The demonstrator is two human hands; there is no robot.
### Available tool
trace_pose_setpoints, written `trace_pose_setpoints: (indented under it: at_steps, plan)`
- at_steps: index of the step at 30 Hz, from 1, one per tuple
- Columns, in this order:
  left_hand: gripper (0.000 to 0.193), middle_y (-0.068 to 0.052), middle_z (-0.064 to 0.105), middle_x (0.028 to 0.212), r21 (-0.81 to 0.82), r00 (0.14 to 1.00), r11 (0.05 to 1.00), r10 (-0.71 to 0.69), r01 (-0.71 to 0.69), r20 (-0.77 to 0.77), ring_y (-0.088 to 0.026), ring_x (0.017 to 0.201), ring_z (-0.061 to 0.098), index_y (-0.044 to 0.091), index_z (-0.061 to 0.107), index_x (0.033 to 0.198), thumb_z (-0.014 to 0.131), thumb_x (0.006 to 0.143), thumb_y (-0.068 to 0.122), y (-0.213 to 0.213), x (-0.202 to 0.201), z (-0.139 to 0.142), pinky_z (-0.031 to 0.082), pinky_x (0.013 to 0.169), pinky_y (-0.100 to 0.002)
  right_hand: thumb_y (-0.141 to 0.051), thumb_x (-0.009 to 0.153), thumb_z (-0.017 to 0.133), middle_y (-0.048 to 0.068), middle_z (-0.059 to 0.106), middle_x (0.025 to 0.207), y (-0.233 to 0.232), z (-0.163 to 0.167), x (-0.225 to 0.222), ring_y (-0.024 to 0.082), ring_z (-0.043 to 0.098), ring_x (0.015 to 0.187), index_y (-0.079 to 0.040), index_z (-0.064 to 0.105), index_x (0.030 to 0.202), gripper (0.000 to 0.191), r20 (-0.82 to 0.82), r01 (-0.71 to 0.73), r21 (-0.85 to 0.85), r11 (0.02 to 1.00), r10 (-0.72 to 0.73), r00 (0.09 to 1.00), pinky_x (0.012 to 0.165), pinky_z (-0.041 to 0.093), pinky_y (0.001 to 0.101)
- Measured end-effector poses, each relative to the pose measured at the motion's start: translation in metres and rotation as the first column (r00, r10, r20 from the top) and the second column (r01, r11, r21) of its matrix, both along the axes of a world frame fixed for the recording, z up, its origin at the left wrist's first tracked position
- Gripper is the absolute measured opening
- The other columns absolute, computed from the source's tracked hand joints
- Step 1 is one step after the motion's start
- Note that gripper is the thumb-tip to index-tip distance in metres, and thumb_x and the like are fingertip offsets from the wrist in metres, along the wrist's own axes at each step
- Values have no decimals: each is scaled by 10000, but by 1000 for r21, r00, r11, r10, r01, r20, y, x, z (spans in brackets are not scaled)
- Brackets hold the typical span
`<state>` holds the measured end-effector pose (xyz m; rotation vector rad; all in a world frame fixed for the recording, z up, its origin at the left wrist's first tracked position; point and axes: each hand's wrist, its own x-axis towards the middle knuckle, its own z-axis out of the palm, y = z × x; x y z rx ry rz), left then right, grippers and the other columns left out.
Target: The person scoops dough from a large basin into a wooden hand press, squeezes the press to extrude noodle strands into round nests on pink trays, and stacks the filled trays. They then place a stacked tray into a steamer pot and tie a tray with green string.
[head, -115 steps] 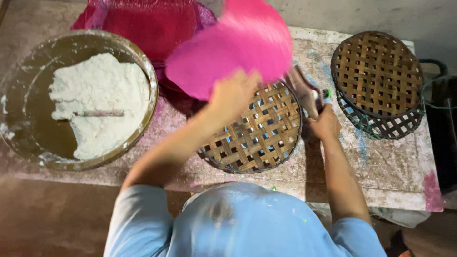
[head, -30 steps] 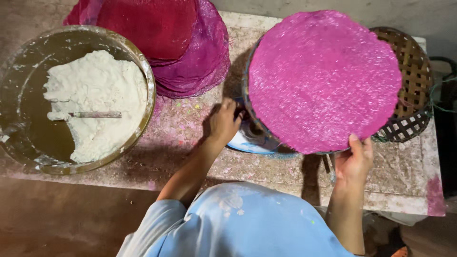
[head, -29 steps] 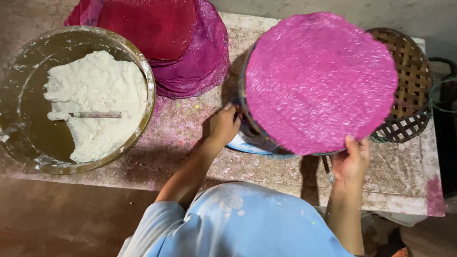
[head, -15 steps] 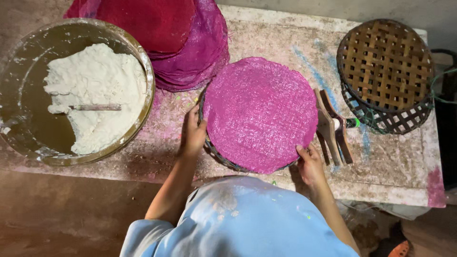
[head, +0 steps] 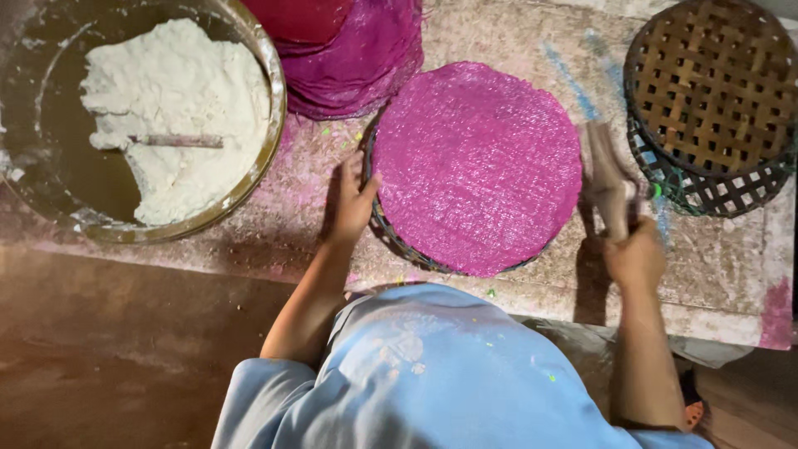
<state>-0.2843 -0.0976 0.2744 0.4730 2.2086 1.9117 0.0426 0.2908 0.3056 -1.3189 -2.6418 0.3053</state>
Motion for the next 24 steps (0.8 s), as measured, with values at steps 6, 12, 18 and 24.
trace_pose_setpoints:
  at_steps: [6, 12, 18, 24]
  plan:
    - [581, -169, 499, 1538, 188, 994, 979, -58, 75, -98, -308, 1432, 541, 48, 468, 1513, 678, 1022, 275, 27, 1, 80, 459, 1234, -460, -323, 1068, 591, 138, 618, 937, -21, 74, -6, 221, 583, 824, -7, 572, 1214, 349, -556, -375, -593, 712, -25, 831, 733, 469, 360]
    - [944, -81, 559, 1581, 949, 621, 251, -780, 192, 80, -260, 1486, 464, 47, 257, 1666, 449, 997, 686, 65, -10, 136, 318, 1292, -465, -589, 1020, 353, 98, 670, 937, -91, 123, -87, 187, 671, 815, -25, 649, 1107, 643, -462, -439, -886, -151, 382, 800, 745, 604, 355]
    - [578, 24, 542, 898, 990, 597, -101, -802, -100, -21, -181, 1003, 608, 163, 593, 994, 383, 1061, 697, 64, -2, 108, 445, 1170, -440, -597, 994, 255, 99, 733, 898, -103, 160, -139, 183, 717, 799, -18, 680, 1020, 719, -20, -127, -984, 124, 631, 776, 716, 595, 330]
    - [525, 43, 486, 784, 982, 742, -17, -658, -186, 130, -145, 792, 498, 167, 502, 887, 389, 1057, 651, 52, -28, 80, 470, 941, -390, -602, 1022, 353, 84, 664, 682, -136, 154, -171, 210, 636, 601, 26, 682, 892, 721, 91, -316, -766, 560, 582, 808, 603, 533, 376]
